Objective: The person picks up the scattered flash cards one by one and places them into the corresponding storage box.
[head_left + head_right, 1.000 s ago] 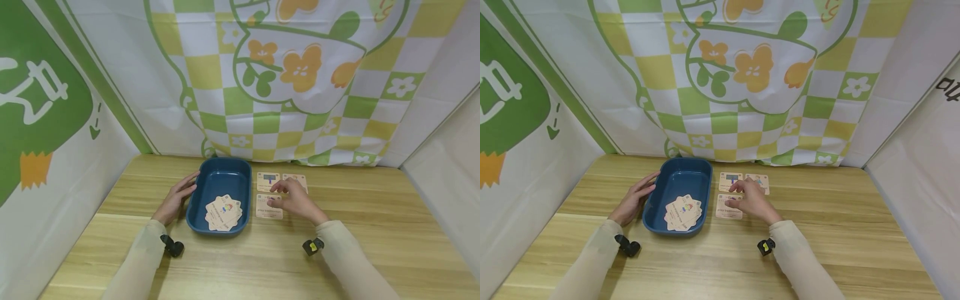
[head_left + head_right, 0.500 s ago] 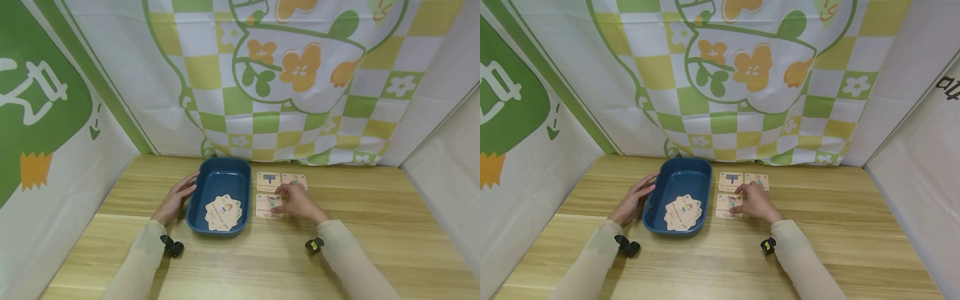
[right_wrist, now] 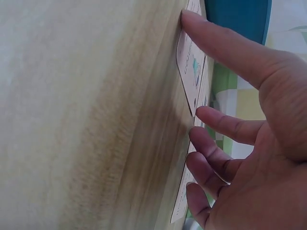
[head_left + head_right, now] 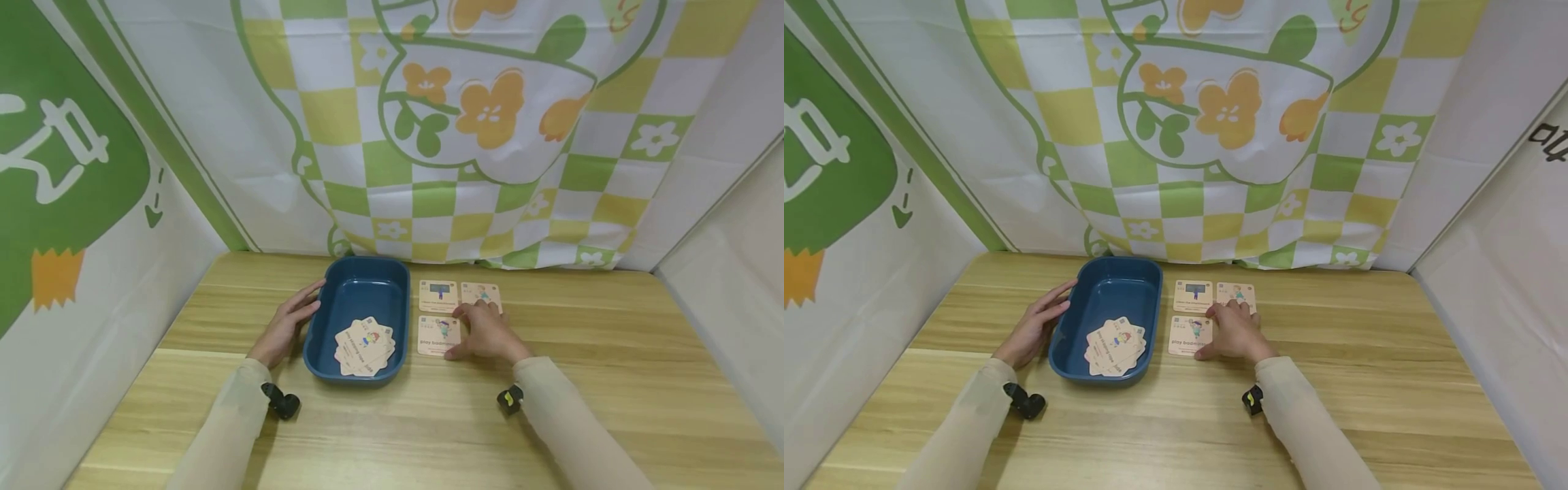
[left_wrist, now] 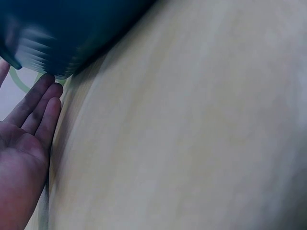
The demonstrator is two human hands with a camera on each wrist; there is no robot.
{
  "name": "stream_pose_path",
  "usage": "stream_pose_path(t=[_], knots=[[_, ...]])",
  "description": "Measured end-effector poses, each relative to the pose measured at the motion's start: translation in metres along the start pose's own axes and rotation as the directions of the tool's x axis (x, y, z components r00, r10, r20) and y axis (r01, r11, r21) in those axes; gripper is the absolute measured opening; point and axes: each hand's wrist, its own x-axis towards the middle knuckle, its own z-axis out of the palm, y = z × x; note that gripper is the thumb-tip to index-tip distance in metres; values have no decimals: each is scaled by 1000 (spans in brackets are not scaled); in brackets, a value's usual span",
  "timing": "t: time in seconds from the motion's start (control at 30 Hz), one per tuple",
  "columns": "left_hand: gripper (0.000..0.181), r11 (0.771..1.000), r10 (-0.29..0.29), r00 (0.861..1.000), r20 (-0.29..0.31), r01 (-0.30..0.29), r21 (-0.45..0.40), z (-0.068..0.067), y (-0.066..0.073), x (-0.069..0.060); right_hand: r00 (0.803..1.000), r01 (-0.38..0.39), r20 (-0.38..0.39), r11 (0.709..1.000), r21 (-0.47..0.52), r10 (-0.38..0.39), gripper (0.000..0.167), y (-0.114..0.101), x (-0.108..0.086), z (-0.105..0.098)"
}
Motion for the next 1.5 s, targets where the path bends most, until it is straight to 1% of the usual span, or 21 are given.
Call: stream_pose_path(t=[0.17, 0.47, 0.6, 0.73, 0.87, 1.0, 1.17, 1.33, 1.5], knots=[[53, 1000, -5, 1000, -1, 5, 9, 0, -1, 0, 1000, 3, 4, 1000, -23, -3, 78, -1, 0, 1], [53, 999, -4, 1000, -1, 4, 41, 0, 0, 0, 1000, 3, -2, 1000, -22, -3, 74, 0, 1, 0], [54, 999, -6, 1000, -4, 6, 33, 0, 0, -1, 1000, 4, -2, 999, -31, -4, 74, -1, 2, 0], [53, 1000, -9, 1000, -5, 9, 29, 0, -1, 0, 1000, 2, -16, 1000, -29, -2, 76, -2, 3, 0], [53, 1000, -6, 1000, -1, 6, 27, -1, -1, 0, 999, 1, -42, 1000, -1, -1, 75, -3, 3, 1], [53, 1000, 0, 1000, 5, 0, 20, -1, 0, 1, 998, 3, -61, 999, 47, 0, 67, -4, 2, 0], [53, 1000, 5, 1000, 5, -5, 17, -1, 0, 1, 997, 8, -71, 996, 92, -1, 53, -5, 0, -3], [53, 1000, -5, 1000, 2, 5, 12, 0, 0, 0, 998, 0, -55, 990, 143, 7, 40, -6, -1, -6], [54, 1000, -2, 1000, 1, 2, 17, -1, -1, 0, 999, 20, -42, 978, 206, -12, 30, -4, -3, -9]])
